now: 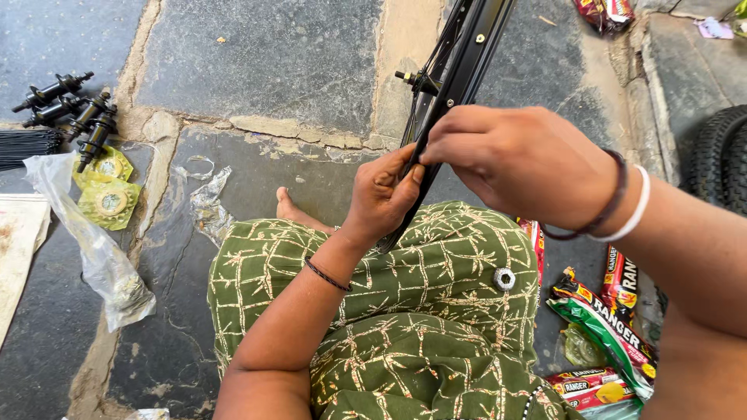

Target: The person inserts spokes into a bicycle rim and fastens them to the hub by hand.

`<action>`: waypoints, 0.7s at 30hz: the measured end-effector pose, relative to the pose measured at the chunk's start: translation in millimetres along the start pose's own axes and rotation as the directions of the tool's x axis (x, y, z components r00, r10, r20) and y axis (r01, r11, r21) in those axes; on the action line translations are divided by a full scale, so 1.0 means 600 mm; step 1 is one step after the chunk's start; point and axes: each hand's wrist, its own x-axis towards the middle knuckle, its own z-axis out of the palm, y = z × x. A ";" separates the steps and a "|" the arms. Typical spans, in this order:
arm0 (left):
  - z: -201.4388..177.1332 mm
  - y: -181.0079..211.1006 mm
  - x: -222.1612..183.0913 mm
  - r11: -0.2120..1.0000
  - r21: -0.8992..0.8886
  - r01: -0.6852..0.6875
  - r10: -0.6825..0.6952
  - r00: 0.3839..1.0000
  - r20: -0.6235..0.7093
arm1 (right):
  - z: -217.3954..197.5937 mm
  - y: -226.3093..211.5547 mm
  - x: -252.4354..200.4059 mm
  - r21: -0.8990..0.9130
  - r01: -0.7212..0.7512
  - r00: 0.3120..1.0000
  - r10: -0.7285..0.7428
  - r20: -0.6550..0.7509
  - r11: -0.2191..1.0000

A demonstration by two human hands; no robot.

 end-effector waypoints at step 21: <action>-0.005 -0.047 -0.014 0.986 0.085 -0.142 0.146 0.988 -0.047 | 0.055 -0.059 0.050 -0.558 0.143 0.973 -0.013 0.231 0.817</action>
